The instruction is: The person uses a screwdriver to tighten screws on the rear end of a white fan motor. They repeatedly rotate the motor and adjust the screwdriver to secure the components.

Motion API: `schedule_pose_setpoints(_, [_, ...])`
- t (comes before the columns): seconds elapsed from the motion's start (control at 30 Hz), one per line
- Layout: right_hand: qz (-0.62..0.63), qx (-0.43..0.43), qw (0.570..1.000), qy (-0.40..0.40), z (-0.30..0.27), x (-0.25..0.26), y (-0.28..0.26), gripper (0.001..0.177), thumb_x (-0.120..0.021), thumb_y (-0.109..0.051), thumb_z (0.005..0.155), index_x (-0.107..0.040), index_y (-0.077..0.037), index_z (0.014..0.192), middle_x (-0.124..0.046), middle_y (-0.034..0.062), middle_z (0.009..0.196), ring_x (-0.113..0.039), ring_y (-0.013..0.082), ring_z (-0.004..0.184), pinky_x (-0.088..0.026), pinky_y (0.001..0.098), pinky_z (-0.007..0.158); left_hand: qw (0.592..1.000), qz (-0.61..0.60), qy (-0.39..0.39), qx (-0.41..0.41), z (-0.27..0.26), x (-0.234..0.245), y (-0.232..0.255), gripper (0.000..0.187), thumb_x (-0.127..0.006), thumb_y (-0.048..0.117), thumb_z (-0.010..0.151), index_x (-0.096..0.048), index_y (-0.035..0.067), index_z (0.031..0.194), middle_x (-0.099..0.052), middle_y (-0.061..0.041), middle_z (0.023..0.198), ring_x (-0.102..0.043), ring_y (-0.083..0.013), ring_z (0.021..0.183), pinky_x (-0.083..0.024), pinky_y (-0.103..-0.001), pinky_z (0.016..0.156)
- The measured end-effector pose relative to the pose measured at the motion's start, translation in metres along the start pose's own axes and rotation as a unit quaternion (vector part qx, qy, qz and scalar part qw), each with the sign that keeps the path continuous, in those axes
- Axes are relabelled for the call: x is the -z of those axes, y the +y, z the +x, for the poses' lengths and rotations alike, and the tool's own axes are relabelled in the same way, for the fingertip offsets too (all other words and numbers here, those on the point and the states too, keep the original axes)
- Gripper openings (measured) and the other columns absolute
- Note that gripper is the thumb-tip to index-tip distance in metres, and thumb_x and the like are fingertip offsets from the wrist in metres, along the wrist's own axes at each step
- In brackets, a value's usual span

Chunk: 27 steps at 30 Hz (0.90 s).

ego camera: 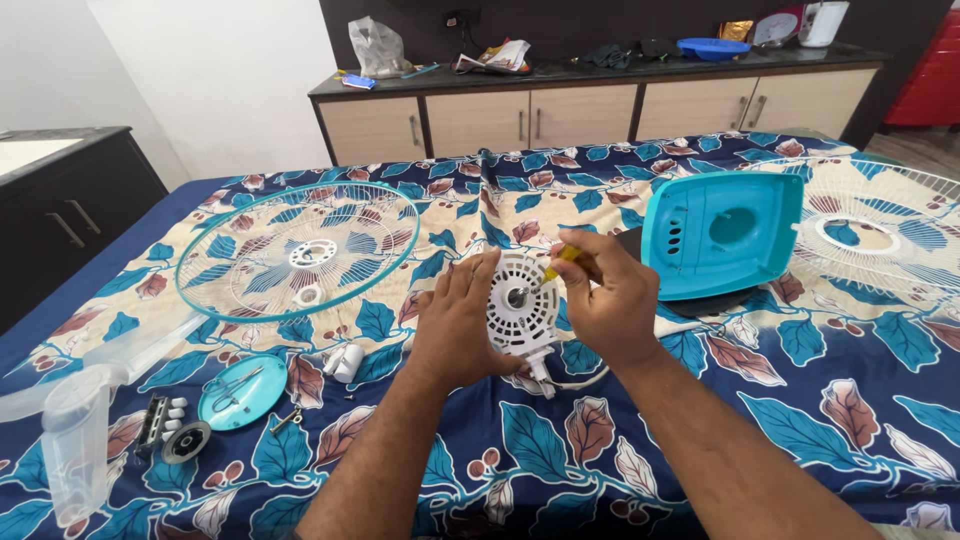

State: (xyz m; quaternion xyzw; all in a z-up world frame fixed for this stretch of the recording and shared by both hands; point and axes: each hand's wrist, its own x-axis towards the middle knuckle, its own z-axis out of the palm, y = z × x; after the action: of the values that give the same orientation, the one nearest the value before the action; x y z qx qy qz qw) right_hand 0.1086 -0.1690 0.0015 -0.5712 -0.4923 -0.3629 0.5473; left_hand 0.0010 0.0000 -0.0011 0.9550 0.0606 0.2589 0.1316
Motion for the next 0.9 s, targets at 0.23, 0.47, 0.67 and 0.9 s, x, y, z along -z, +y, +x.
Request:
schedule_pose_setpoints(0.23, [-0.064, -0.043, 0.996, 0.042, 0.0, 0.001, -0.001, 0.029, -0.08, -0.01, 0.095, -0.06, 0.001, 0.113, -0.074, 0.0125, 0.09, -0.079, 0.0193, 0.084, -0.064, 0.0293, 0.072, 1.0, -0.002, 0.01, -0.007, -0.001, 0.002, 0.0, 0.144, -0.103, 0.042, 0.035, -0.027, 0.021, 0.155, -0.039, -0.006, 0.154, -0.038, -0.035, 0.141, -0.034, -0.061, 0.107])
schedule_pose_setpoints(0.47, [-0.022, 0.084, 0.995, -0.049, 0.002, 0.0, -0.008, 0.021, -0.064, -0.002, 0.102, -0.058, 0.004, 0.122, -0.074, 0.0237, 0.115, -0.076, 0.0294, 0.106, -0.064, 0.0326, 0.086, 1.0, 0.012, 0.009, -0.015, 0.003, 0.0, 0.005, 0.142, -0.102, 0.04, 0.035, -0.029, 0.019, 0.154, -0.043, -0.008, 0.15, -0.041, -0.0348, 0.138, -0.036, -0.057, 0.107])
schedule_pose_setpoints(0.67, [0.005, -0.024, 1.0, 0.019, -0.001, -0.004, 0.008, 0.021, -0.075, -0.006, 0.099, -0.059, 0.0, 0.11, -0.074, 0.0123, 0.091, -0.077, 0.0158, 0.086, -0.065, 0.0286, 0.076, 0.999, 0.007, 0.021, -0.032, 0.005, -0.001, 0.003, 0.143, -0.102, 0.041, 0.034, -0.029, 0.017, 0.155, -0.044, -0.008, 0.15, -0.044, -0.0345, 0.137, -0.037, -0.056, 0.106])
schedule_pose_setpoints(0.9, [-0.014, -0.05, 0.998, 0.036, 0.012, -0.001, 0.008, 0.035, -0.076, -0.009, 0.097, -0.061, 0.001, 0.127, -0.071, 0.0091, 0.084, -0.075, 0.0138, 0.078, -0.061, 0.0262, 0.068, 1.0, 0.019, 0.004, -0.018, 0.005, 0.0, 0.005, 0.144, -0.104, 0.04, 0.035, -0.028, 0.018, 0.155, -0.04, -0.008, 0.152, -0.039, -0.0347, 0.139, -0.034, -0.059, 0.106])
